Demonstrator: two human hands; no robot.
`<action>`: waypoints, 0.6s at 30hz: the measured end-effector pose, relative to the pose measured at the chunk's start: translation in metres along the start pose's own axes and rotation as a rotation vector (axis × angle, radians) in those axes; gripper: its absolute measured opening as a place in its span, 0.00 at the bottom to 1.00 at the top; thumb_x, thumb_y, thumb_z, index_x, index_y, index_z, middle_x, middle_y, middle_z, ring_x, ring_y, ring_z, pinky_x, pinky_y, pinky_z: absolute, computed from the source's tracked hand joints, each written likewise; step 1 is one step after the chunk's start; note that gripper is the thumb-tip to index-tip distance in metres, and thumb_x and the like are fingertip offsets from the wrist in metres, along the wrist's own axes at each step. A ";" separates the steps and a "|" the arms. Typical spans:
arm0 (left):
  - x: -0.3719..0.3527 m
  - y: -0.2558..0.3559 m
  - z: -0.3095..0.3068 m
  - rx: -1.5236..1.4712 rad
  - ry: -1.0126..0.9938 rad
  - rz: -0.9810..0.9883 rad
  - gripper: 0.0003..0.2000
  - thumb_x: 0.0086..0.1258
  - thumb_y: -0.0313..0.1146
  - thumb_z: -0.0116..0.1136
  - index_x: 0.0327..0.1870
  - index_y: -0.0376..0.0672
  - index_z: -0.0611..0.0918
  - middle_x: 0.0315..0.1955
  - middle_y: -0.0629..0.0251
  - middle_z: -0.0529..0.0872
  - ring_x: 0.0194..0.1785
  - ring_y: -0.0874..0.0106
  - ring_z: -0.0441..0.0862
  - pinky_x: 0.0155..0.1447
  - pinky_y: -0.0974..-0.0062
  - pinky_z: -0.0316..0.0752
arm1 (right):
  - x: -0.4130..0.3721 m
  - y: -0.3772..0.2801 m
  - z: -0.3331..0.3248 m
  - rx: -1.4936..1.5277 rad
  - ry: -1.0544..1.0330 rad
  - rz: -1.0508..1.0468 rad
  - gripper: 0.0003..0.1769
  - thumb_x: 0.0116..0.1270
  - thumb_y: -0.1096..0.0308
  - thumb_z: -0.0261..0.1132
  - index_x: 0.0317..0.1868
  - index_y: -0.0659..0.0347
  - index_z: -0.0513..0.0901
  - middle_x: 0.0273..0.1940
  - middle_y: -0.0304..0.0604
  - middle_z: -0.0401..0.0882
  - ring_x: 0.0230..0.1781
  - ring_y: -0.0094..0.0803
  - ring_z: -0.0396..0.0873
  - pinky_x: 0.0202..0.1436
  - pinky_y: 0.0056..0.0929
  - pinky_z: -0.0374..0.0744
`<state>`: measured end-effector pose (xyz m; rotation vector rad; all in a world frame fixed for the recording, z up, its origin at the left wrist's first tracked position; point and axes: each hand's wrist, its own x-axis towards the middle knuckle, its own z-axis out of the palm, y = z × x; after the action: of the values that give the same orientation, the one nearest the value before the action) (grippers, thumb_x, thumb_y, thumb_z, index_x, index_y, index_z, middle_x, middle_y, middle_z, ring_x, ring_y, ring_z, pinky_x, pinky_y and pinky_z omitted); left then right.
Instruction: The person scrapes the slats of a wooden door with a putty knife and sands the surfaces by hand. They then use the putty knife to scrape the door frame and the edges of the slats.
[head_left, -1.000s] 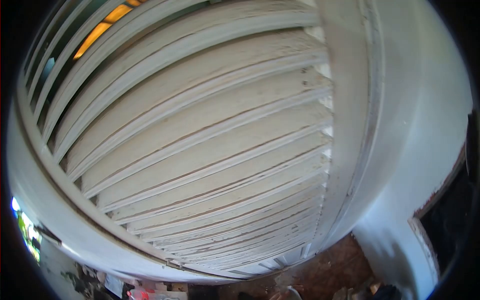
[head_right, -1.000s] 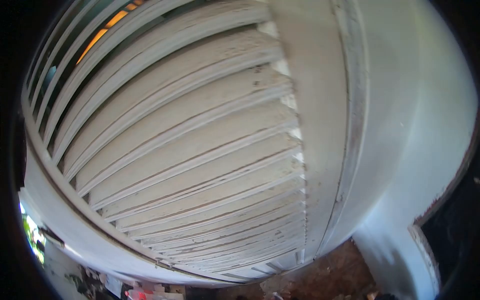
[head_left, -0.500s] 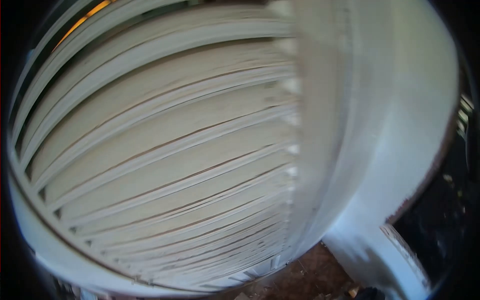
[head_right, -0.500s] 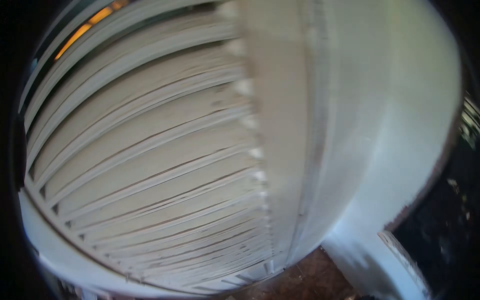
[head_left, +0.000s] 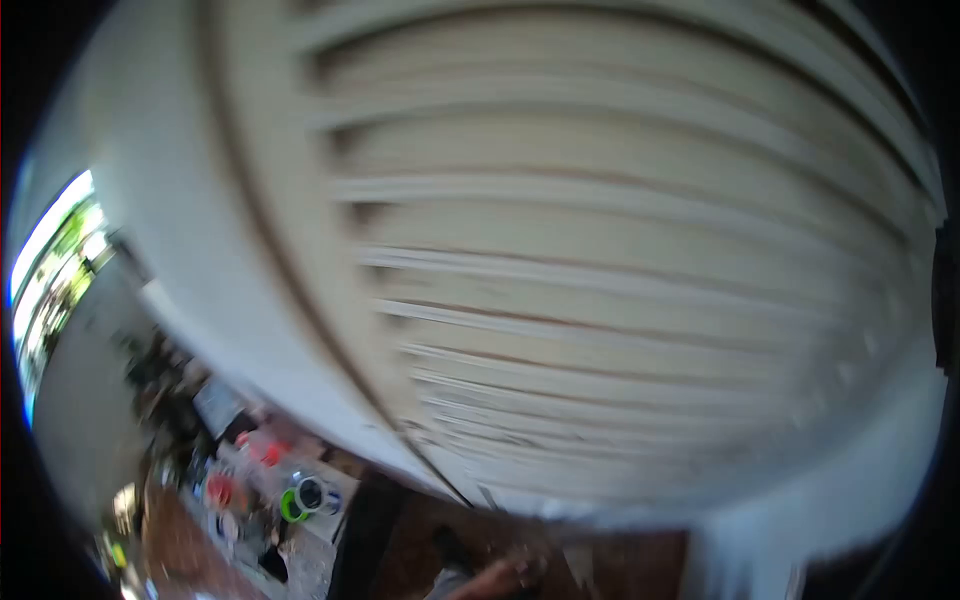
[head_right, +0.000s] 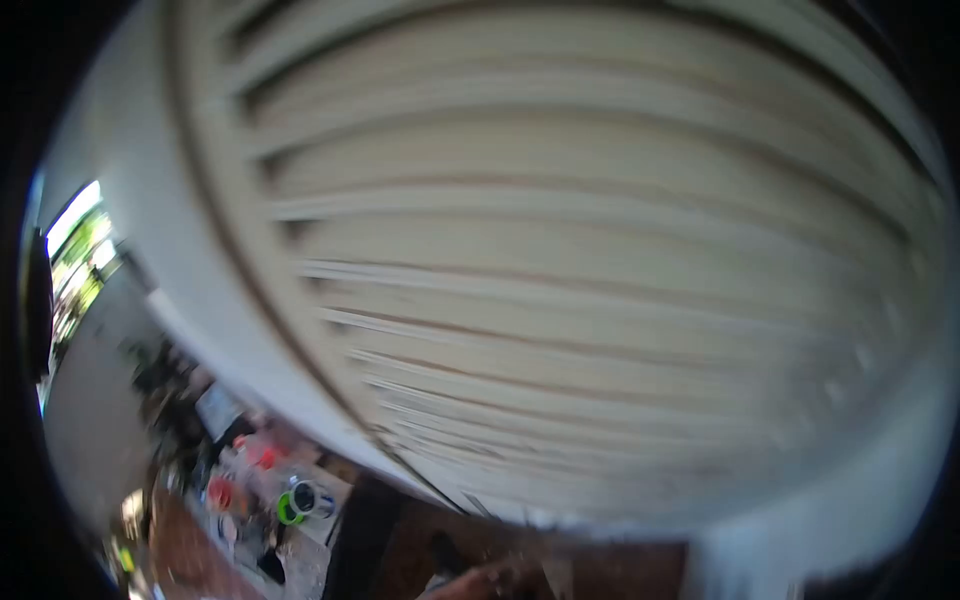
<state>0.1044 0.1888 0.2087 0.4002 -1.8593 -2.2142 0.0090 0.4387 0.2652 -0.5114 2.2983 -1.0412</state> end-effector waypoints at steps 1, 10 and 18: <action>0.000 0.009 -0.006 0.154 -0.123 -0.058 0.19 0.76 0.37 0.58 0.62 0.35 0.77 0.50 0.58 0.85 0.50 0.72 0.80 0.58 0.70 0.75 | -0.001 -0.024 -0.016 -0.059 -0.063 0.098 0.29 0.77 0.55 0.57 0.74 0.55 0.69 0.55 0.55 0.82 0.55 0.54 0.80 0.57 0.50 0.78; 0.088 0.234 0.055 0.709 -0.390 0.524 0.08 0.55 0.25 0.70 0.35 0.41 0.84 0.22 0.65 0.84 0.25 0.73 0.81 0.31 0.76 0.73 | -0.024 -0.094 -0.158 -0.218 0.776 -0.366 0.28 0.67 0.70 0.67 0.68 0.44 0.79 0.37 0.49 0.84 0.29 0.47 0.82 0.33 0.43 0.78; 0.171 0.368 0.156 1.190 -0.132 1.477 0.26 0.58 0.42 0.73 0.60 0.54 0.84 0.57 0.73 0.86 0.18 0.81 0.74 0.22 0.81 0.71 | -0.042 -0.178 -0.231 -0.493 0.933 -0.421 0.31 0.67 0.68 0.68 0.70 0.40 0.77 0.23 0.40 0.74 0.16 0.38 0.73 0.22 0.36 0.74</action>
<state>-0.1117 0.2113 0.5857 -0.7632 -2.1011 -0.1321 -0.0846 0.4792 0.5421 -0.8592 3.4272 -1.0199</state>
